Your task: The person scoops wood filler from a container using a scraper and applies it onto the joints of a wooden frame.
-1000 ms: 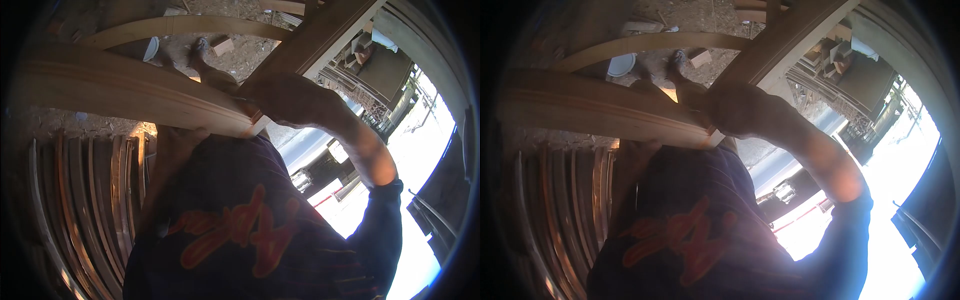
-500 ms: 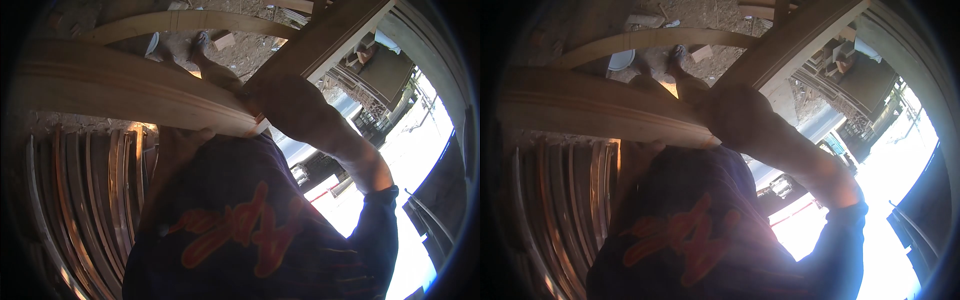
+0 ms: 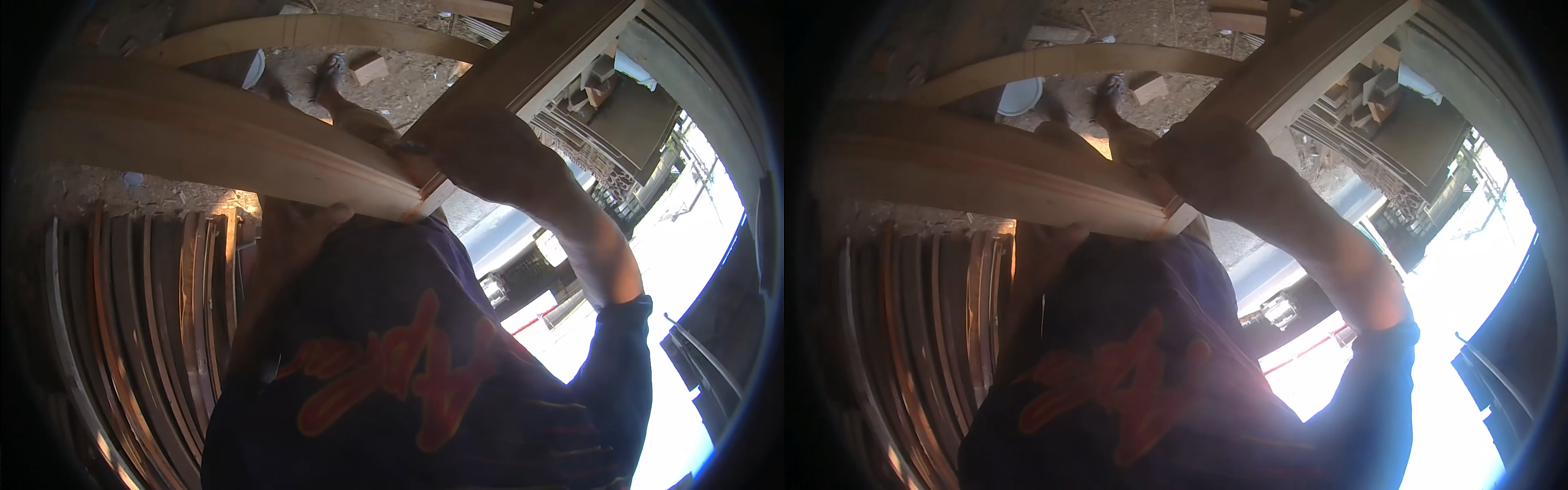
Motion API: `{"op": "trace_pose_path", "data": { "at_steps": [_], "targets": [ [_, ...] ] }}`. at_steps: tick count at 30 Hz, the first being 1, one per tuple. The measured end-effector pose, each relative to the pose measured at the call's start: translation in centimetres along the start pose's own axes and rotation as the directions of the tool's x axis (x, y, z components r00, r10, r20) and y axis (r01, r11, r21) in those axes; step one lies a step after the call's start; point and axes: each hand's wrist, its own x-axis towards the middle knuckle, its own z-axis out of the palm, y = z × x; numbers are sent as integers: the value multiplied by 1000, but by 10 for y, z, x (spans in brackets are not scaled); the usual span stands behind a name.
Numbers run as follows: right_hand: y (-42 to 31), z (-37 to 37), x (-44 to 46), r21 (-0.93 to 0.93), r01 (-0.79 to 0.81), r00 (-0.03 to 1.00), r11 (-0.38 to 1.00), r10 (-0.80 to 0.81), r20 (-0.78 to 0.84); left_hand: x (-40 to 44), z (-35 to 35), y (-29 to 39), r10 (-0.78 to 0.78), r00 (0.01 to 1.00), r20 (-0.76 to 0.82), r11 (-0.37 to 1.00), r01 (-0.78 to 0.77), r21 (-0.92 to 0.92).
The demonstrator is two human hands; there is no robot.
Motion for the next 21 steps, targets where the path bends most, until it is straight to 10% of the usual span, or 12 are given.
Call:
{"op": "trace_pose_path", "data": {
  "at_steps": [2, 9, 18, 21],
  "targets": [
    [-3, 1, 6, 29, -151, 931, 988, 132, 339, 0, 3, 1, 12, 1000, -6, 999, -12, -51],
    [6, -2, 9, -65, 5, 775, 998, 37, 631, 3, 3, 4, 202, 977, -74, 977, -207, -61],
    [-25, -54, -24, 130, -52, 944, 990, 6, 328, 5, 5, 6, 355, 928, -116, 922, -368, -124],
    [-36, -47, -21, 147, -397, 813, 906, 272, 514, -1, 1, -17, 410, 888, -210, 911, -411, 39]
  ]
}}
